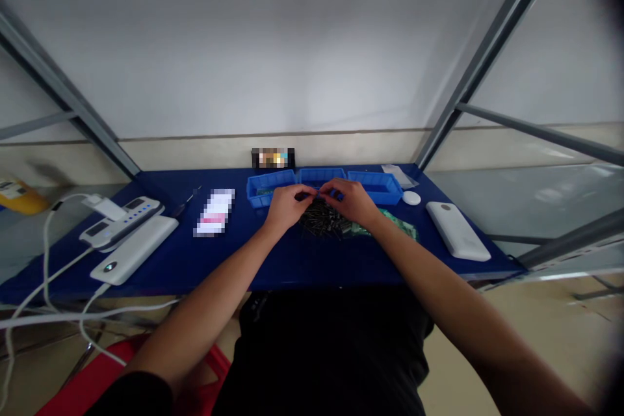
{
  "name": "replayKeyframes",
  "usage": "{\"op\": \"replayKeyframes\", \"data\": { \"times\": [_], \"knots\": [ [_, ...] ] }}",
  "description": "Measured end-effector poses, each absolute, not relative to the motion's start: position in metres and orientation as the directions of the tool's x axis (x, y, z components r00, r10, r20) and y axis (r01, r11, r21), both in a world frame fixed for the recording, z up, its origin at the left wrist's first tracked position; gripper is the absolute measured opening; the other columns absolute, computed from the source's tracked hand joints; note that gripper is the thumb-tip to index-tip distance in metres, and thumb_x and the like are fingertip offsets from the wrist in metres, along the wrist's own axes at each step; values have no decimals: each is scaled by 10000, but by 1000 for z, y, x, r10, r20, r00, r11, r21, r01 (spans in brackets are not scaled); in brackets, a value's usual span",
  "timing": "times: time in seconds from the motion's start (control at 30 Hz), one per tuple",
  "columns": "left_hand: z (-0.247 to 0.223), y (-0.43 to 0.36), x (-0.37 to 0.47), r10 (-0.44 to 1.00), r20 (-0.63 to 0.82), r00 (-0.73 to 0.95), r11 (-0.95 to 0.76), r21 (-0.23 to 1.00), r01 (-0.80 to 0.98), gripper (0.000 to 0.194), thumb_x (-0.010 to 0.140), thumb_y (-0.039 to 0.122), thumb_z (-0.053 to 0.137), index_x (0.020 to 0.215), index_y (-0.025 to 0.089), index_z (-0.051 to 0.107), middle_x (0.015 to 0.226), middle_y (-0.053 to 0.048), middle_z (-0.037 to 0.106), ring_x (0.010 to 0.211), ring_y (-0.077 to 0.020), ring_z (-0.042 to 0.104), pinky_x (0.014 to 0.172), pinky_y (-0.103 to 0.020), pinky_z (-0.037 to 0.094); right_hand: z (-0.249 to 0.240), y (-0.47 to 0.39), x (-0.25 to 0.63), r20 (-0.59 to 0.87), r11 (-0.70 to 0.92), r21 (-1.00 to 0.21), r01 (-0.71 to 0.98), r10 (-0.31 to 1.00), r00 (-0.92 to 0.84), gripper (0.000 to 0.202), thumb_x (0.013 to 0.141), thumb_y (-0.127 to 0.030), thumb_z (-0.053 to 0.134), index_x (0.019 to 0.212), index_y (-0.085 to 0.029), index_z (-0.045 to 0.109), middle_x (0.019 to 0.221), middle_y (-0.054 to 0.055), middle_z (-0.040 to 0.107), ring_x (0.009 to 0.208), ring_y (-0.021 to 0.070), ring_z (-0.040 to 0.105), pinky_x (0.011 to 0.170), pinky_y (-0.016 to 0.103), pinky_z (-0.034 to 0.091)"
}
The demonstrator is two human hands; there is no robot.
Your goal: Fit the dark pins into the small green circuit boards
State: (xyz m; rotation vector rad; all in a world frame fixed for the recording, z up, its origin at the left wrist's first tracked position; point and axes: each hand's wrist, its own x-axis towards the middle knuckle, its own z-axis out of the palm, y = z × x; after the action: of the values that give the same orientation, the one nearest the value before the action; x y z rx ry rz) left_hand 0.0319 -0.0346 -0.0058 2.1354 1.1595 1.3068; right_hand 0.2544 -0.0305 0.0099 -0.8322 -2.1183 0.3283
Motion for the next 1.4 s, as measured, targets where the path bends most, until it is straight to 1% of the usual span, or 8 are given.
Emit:
{"op": "replayKeyframes", "data": {
  "times": [0.23, 0.47, 0.63, 0.8, 0.93, 1.07, 1.3, 1.4],
  "knots": [
    [-8, -34, 35, 806, 552, 213, -590, 722, 362, 106, 912, 194, 731, 988, 238, 790, 993, -31, 822, 912, -223, 785, 884, -388, 620, 7, -30, 253, 544, 670, -620, 408, 742, -391, 126, 908, -249, 677, 1033, -246, 667, 924, 8, 757, 776, 166, 717, 756, 318, 583],
    [-4, -39, 38, 834, 515, 199, -552, 781, 292, 138, 954, 322, 736, 1041, 224, 693, 965, -45, 812, 880, -210, 780, 830, -354, 607, 10, -32, 253, 580, 712, -576, 402, 702, -414, 377, 913, -195, 599, 1278, -250, 673, 945, 23, 700, 787, 154, 666, 782, 320, 583],
    [-3, -43, 39, 856, 447, 259, -507, 824, 253, 222, 1008, 358, 666, 1187, 230, 693, 896, -41, 818, 819, -215, 793, 819, -364, 631, 14, -33, 254, 633, 744, -531, 406, 667, -393, 306, 942, -194, 574, 1172, -280, 758, 966, 30, 689, 782, 150, 654, 771, 332, 585],
    [-5, -43, 40, 838, 436, 330, -516, 829, 215, 315, 1040, 358, 609, 1324, 238, 674, 980, -56, 824, 875, -220, 800, 843, -380, 656, 13, -33, 254, 644, 698, -567, 438, 707, -291, 186, 937, -244, 651, 1098, -266, 742, 961, 32, 751, 823, 178, 702, 771, 351, 606],
    [-3, -44, 41, 817, 491, 303, -565, 786, 251, 289, 1037, 352, 615, 1286, 240, 711, 1141, -73, 806, 966, -230, 793, 870, -391, 662, 12, -33, 253, 637, 684, -578, 444, 719, -278, 100, 948, -302, 685, 1025, -269, 740, 972, 36, 767, 825, 186, 708, 768, 363, 613],
    [-1, -44, 40, 798, 542, 264, -601, 748, 282, 283, 1010, 344, 667, 1263, 238, 733, 1236, -78, 783, 1060, -238, 775, 932, -405, 653, 11, -33, 253, 633, 700, -571, 429, 708, -313, 74, 938, -288, 702, 1000, -268, 737, 994, 36, 760, 825, 175, 699, 770, 347, 608],
    [-5, -39, 39, 795, 572, 202, -607, 757, 243, 252, 960, 269, 712, 1207, 219, 716, 1134, -85, 790, 1011, -219, 777, 941, -404, 638, 13, -34, 252, 614, 733, -561, 384, 680, -401, 183, 905, -249, 721, 1085, -258, 757, 1038, 29, 746, 800, 152, 690, 757, 313, 596],
    [-6, -37, 38, 800, 574, 174, -600, 766, 229, 127, 936, 192, 688, 1061, 204, 710, 1117, -84, 783, 973, -204, 779, 920, -392, 636, 13, -35, 252, 596, 718, -573, 395, 696, -401, 175, 916, -273, 723, 1088, -273, 761, 1048, 25, 751, 798, 155, 690, 769, 326, 605]
  ]
}}
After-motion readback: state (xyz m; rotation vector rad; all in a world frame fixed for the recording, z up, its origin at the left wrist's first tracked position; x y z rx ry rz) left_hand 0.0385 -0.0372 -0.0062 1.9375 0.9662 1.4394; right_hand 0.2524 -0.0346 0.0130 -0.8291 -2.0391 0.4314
